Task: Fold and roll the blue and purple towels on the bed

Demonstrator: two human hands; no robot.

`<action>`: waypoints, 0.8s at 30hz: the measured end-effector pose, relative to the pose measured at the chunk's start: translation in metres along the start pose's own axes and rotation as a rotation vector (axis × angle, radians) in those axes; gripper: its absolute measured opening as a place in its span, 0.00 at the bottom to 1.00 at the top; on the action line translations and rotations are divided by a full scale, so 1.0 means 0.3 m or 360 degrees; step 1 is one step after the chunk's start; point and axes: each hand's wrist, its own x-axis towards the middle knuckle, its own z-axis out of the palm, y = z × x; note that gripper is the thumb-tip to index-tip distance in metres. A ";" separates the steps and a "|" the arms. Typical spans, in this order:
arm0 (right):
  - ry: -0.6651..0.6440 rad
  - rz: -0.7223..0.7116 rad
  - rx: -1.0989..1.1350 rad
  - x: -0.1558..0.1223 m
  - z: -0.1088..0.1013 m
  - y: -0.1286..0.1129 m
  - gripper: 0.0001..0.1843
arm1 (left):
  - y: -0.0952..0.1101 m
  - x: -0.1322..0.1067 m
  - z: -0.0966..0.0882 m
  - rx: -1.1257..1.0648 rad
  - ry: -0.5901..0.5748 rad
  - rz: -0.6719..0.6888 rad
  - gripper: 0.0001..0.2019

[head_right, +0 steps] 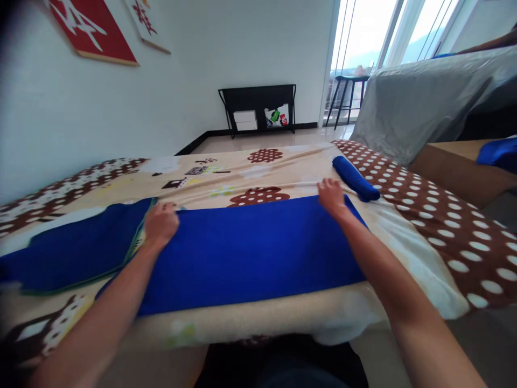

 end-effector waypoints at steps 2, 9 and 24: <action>-0.0086 -0.0160 0.0140 0.017 0.023 -0.206 0.21 | 0.199 -0.003 0.060 -0.0121 -0.0073 0.0296 0.24; -0.0289 -0.0516 0.0439 0.008 0.105 -0.614 0.27 | 0.563 -0.029 0.267 -0.0323 -0.0476 0.0820 0.31; -0.0386 0.0236 0.0233 -0.136 0.107 0.269 0.36 | -0.204 0.010 0.122 0.0073 -0.0341 -0.0192 0.35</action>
